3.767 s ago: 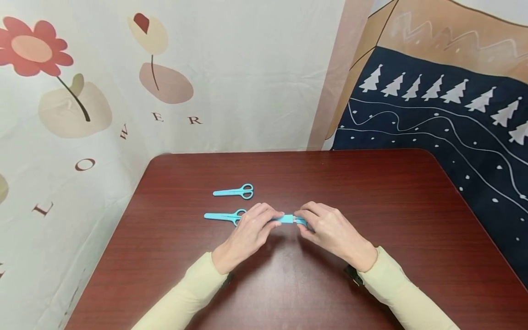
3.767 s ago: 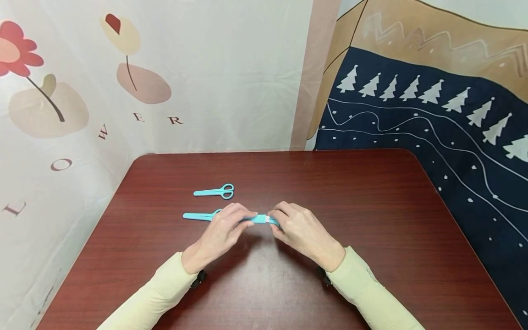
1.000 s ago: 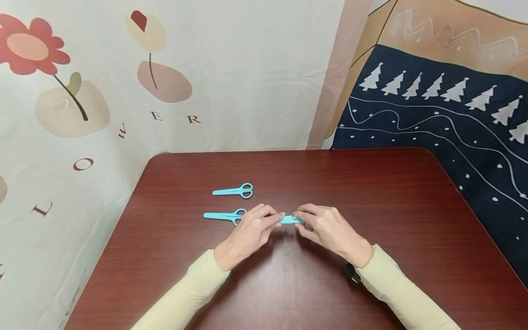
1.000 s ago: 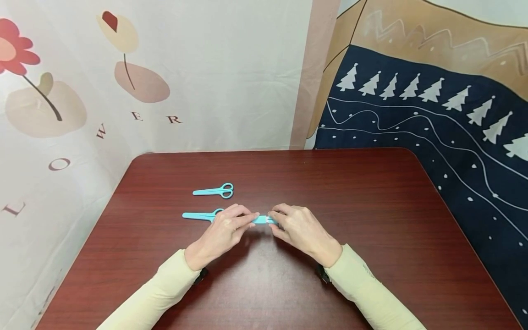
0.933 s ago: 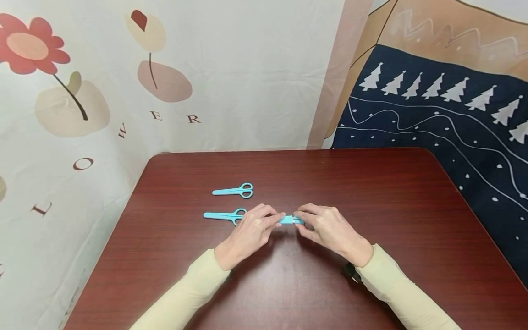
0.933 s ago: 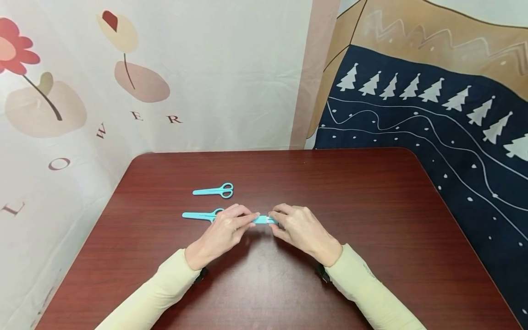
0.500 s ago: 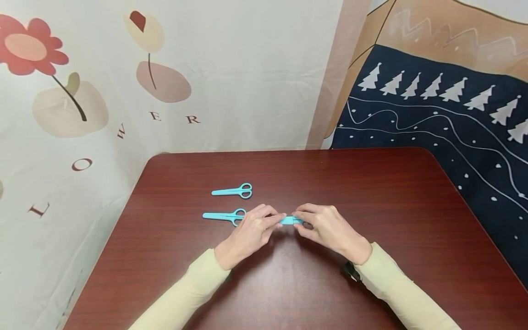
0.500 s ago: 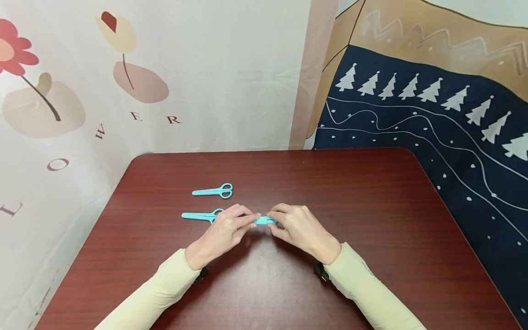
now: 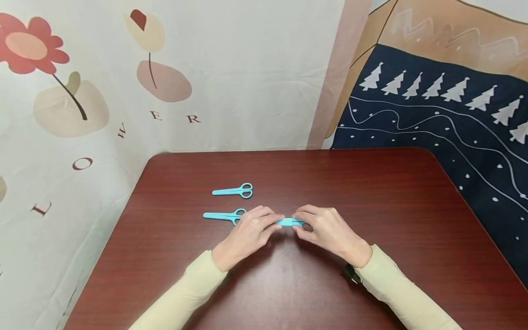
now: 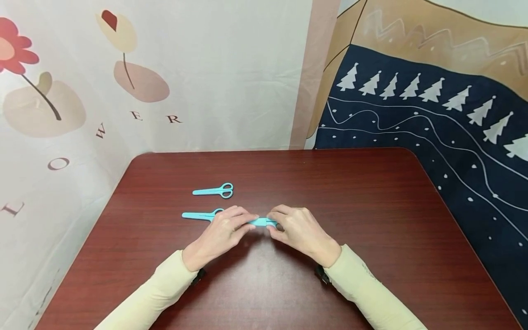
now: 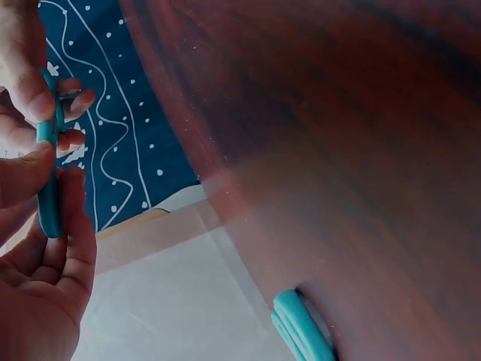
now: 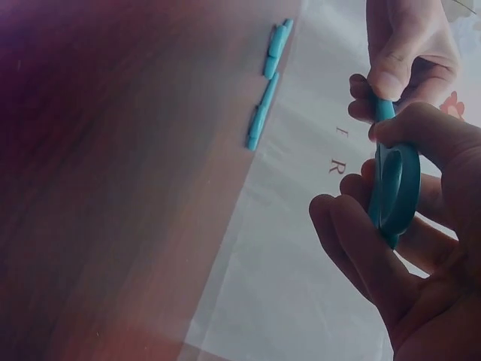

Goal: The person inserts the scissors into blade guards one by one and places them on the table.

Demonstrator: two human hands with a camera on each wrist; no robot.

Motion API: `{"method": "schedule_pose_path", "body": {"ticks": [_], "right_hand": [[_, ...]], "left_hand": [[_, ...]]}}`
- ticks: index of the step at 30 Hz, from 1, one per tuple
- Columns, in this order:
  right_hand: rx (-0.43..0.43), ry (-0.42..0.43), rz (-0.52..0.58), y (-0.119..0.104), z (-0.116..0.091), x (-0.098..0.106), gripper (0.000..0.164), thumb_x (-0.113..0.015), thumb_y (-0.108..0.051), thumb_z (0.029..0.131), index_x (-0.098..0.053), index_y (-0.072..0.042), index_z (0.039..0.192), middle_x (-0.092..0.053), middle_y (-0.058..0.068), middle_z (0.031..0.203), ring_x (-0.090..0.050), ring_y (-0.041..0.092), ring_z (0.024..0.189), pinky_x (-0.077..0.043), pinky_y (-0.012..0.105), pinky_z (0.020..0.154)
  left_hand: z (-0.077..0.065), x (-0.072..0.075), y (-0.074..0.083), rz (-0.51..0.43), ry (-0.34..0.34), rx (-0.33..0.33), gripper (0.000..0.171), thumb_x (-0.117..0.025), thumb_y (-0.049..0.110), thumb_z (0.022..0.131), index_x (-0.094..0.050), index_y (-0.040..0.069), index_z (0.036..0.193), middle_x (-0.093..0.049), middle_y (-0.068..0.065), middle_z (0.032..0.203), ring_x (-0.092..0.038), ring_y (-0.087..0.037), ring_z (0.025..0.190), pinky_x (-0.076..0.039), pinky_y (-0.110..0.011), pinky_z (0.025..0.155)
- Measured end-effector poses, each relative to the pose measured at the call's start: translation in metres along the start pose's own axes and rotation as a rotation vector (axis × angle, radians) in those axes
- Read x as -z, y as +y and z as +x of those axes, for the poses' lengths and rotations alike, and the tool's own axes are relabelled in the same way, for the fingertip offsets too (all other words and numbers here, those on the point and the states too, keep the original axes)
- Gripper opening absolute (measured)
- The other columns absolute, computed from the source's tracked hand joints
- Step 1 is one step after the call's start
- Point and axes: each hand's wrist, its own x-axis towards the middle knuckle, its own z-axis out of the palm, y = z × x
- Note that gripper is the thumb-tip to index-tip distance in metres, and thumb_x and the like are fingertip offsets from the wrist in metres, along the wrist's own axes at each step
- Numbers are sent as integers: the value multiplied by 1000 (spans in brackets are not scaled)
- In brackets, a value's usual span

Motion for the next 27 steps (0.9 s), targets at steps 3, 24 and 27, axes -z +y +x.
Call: {"method": "schedule_pose_path", "body": {"ticks": [3, 24, 27], "right_hand": [[11, 6, -1, -1, 0, -4, 20, -86, -8, 81, -75, -5, 98, -72, 3, 98, -65, 10, 67, -51, 15, 58], [-21, -1, -31, -4, 2, -10, 22, -88, -17, 82, -76, -10, 99, -71, -2, 100, -64, 6, 65, -51, 18, 57], [-25, -10, -44, -5, 2, -12, 22, -87, -19, 83, -75, -11, 100, -70, -3, 100, -62, 6, 64, -50, 19, 55]], "left_hand": [[-2, 2, 0, 23, -3, 13, 19, -82, 8, 88, -78, 5, 106, -70, -1, 93, -62, -16, 81, -51, -22, 68], [-7, 10, -3, 41, -61, 98, 21, -87, 13, 84, -81, 12, 104, -61, 3, 99, -56, -15, 85, -45, -25, 68], [-7, 12, -2, 34, -95, 124, 21, -87, 13, 84, -81, 14, 104, -59, 5, 96, -53, -13, 84, -42, -25, 67]]}}
